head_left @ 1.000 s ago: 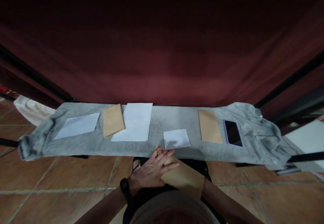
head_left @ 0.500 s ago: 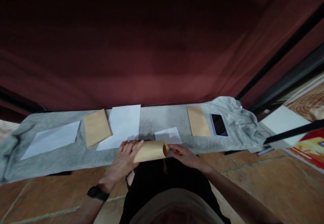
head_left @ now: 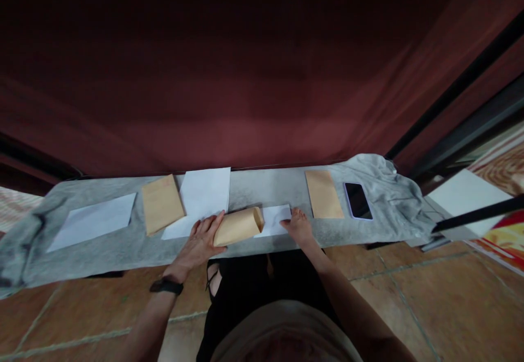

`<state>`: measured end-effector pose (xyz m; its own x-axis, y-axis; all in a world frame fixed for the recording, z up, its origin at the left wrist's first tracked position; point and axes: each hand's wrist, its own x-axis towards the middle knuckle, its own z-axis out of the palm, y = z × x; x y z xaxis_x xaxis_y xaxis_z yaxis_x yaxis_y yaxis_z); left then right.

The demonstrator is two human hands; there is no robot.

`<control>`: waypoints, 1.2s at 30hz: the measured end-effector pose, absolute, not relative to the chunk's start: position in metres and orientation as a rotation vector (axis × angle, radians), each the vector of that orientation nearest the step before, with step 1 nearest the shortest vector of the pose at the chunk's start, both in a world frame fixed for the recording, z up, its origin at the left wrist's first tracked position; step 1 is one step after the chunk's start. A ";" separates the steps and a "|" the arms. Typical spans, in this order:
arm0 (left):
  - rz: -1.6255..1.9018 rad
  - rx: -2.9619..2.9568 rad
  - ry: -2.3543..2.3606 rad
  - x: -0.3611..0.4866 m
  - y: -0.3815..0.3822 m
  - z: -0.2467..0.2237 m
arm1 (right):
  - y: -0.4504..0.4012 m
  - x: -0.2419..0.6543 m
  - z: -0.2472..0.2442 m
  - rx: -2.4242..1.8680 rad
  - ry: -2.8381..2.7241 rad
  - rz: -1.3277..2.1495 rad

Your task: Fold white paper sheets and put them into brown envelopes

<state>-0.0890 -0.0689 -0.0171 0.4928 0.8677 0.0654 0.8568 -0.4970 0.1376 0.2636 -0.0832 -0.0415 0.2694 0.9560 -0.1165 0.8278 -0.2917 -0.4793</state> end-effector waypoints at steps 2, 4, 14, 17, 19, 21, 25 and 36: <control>0.174 2.608 1.518 -0.089 -0.069 -0.018 | -0.081 0.266 -0.042 -2.211 -1.612 0.584; 0.169 2.580 1.522 -0.089 -0.069 -0.017 | -0.081 0.271 -0.043 -2.189 -1.596 0.605; 0.189 2.558 1.529 -0.069 -0.060 -0.006 | -0.078 0.305 -0.052 -1.945 -1.285 0.683; 0.118 2.490 1.526 -0.067 -0.055 -0.011 | -0.080 0.319 -0.050 -1.805 -1.158 0.694; 0.126 2.457 1.512 -0.068 -0.054 -0.015 | -0.083 0.328 -0.047 -1.722 -1.078 0.670; 0.167 2.443 1.500 -0.069 -0.053 -0.018 | -0.086 0.330 -0.044 -1.646 -1.020 0.644; 0.231 2.445 1.495 -0.071 -0.053 -0.023 | -0.093 0.315 -0.045 -1.513 -1.038 0.681; 0.234 2.443 1.496 -0.075 -0.053 -0.034 | -0.095 0.307 -0.045 -1.566 -1.180 0.749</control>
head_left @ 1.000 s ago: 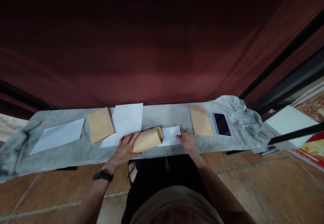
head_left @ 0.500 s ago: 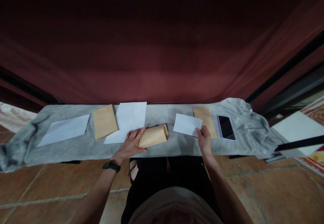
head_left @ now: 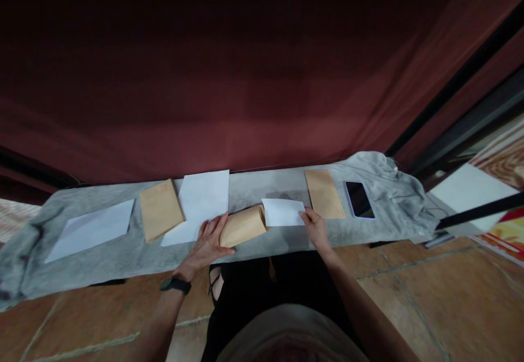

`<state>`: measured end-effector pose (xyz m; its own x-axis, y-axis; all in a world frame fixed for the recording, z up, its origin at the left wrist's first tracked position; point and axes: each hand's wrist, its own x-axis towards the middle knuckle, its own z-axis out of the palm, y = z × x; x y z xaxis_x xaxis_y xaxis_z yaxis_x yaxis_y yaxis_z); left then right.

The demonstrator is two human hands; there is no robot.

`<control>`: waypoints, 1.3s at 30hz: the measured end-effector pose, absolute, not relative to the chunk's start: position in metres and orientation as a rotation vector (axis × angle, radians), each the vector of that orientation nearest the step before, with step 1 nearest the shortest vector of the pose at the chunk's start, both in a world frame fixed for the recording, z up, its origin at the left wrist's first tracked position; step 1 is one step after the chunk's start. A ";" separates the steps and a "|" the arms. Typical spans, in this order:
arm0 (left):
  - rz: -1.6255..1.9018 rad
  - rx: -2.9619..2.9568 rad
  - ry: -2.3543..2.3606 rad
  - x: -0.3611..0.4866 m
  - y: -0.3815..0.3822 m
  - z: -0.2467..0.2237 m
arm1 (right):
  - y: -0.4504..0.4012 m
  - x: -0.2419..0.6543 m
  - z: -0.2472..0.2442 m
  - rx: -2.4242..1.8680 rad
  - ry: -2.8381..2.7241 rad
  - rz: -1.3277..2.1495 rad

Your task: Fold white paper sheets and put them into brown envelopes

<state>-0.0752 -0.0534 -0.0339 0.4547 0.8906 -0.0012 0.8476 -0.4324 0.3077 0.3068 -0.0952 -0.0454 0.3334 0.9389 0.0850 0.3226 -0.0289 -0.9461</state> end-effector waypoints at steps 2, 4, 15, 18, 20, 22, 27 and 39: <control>0.231 2.441 1.505 -0.075 -0.053 -0.035 | -0.094 0.308 -0.044 -1.570 -1.221 0.794; 0.242 2.444 1.509 -0.074 -0.053 -0.037 | -0.094 0.308 -0.043 -1.584 -1.258 0.846; 0.230 2.522 1.496 -0.070 -0.053 -0.037 | -0.089 0.315 -0.028 -1.768 -1.451 0.987; 0.256 2.514 1.497 -0.063 -0.052 -0.034 | -0.085 0.300 -0.025 -1.827 -1.468 0.925; 0.270 2.494 1.510 -0.059 -0.052 -0.034 | -0.085 0.289 -0.026 -1.857 -1.468 0.893; 0.252 2.483 1.517 -0.055 -0.051 -0.033 | -0.085 0.281 -0.027 -1.872 -1.468 0.875; 0.175 2.478 1.467 -0.050 -0.049 -0.027 | -0.082 0.287 -0.030 -1.831 -1.495 0.856; 0.263 2.455 1.348 -0.028 -0.050 -0.024 | -0.081 0.271 -0.039 -1.769 -1.465 0.810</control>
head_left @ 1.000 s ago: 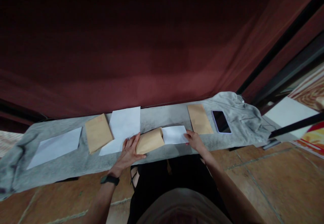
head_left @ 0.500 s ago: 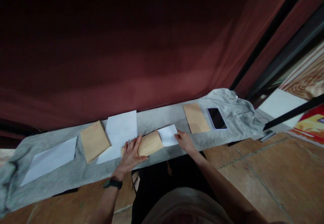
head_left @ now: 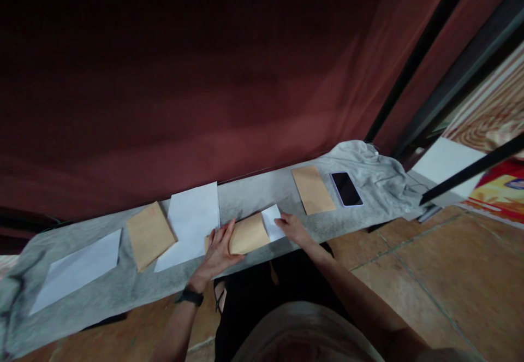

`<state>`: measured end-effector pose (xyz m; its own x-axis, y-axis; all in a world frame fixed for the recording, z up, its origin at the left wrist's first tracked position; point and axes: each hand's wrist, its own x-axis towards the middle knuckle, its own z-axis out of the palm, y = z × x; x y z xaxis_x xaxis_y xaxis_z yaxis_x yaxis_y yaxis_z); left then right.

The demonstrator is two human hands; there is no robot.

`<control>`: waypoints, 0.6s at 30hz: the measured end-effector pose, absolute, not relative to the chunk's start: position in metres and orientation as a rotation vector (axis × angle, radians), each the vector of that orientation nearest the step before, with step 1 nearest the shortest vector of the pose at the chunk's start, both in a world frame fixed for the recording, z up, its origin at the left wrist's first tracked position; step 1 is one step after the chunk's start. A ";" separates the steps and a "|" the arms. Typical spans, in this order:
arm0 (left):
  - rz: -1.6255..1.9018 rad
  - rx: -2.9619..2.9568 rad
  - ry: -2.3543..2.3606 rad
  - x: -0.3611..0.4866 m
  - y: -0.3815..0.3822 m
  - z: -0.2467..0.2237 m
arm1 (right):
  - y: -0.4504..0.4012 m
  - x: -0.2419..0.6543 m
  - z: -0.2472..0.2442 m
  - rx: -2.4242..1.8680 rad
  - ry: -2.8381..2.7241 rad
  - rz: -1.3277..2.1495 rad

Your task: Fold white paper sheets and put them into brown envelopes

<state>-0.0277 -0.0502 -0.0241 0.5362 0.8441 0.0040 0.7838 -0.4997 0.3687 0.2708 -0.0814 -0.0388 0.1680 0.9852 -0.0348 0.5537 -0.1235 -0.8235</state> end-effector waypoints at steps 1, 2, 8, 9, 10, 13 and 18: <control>0.265 2.459 1.334 -0.024 -0.051 -0.023 | -0.082 0.263 -0.040 -1.781 -1.471 0.798; 0.264 2.463 1.321 -0.021 -0.052 -0.022 | -0.083 0.256 -0.041 -1.793 -1.479 0.782; 0.265 2.486 1.303 -0.011 -0.056 -0.019 | -0.086 0.235 -0.042 -1.889 -1.530 0.668; 0.273 2.491 1.307 -0.010 -0.056 -0.019 | -0.086 0.234 -0.041 -1.907 -1.538 0.658; 0.283 2.497 1.307 -0.009 -0.056 -0.019 | -0.086 0.234 -0.041 -1.919 -1.555 0.653; 0.311 2.518 1.286 -0.007 -0.056 -0.019 | -0.085 0.234 -0.039 -1.916 -1.639 0.669; 0.298 2.528 1.277 -0.007 -0.057 -0.021 | -0.084 0.233 -0.041 -1.895 -1.634 0.736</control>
<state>-0.0073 -0.0565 -0.0212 0.5852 0.8093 0.0516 0.7487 -0.5636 0.3490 0.2327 -0.0839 -0.0411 0.1209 0.9907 -0.0631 0.7037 -0.1304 -0.6984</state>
